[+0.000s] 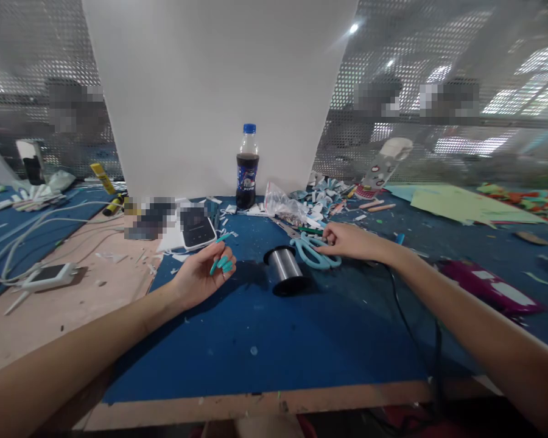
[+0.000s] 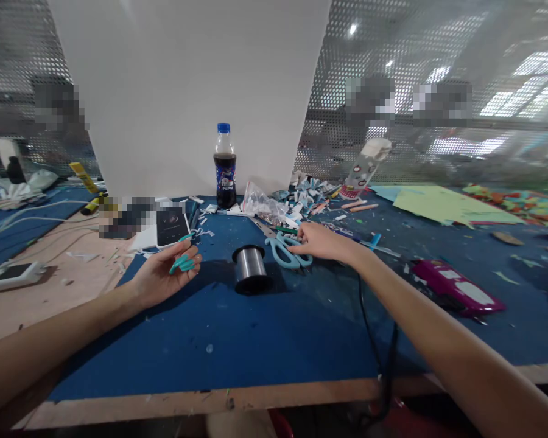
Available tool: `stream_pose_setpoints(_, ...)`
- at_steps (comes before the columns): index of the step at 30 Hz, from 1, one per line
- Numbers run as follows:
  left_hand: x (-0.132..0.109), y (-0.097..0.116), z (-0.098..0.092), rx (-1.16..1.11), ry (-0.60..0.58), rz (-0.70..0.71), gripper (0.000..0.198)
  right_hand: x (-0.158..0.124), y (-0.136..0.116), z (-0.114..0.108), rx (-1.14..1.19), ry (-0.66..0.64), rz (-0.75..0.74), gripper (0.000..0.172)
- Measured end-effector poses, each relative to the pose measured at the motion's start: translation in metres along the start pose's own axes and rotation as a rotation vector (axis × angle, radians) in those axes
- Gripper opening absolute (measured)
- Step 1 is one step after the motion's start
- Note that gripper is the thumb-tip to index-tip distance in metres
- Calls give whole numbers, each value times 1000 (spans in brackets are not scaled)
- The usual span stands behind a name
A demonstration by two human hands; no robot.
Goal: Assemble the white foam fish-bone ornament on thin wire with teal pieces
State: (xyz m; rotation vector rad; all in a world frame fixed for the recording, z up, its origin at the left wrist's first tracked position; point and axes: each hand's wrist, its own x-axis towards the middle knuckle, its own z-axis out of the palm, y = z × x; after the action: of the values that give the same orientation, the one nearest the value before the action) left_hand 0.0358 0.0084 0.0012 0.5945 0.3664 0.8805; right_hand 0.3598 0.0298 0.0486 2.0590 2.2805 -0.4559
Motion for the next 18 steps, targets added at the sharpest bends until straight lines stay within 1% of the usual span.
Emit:
stream_pose_setpoints(2, 0, 0, 0, -3, 0, 0, 30, -3, -5, 4, -33, 78, 13, 50)
stream_pose_setpoints(3, 0, 0, 0, -5, -2, 2, 30, -4, -8, 6, -40, 91, 18, 50)
stream_pose_setpoints(7, 1, 0, 0, -5, -19, 15, 31, -6, -20, 13, -6, 0, 36, 43)
stream_pose_setpoints(11, 0, -1, -3, -16, -45, 13, 32, 1, -28, 12, 55, -21, 100, 38)
stream_pose_setpoints(13, 0, -1, -4, -33, -55, 7, 32, 3, -31, 6, 132, -52, 106, 29)
stream_pose_setpoints(16, 0, -1, -4, -47, -58, 0, 31, 0, -33, -6, 316, -149, 93, 15)
stream_pose_setpoints(18, 0, -1, -4, -57, -65, -6, 31, -8, -33, -14, 470, -220, 75, 14)
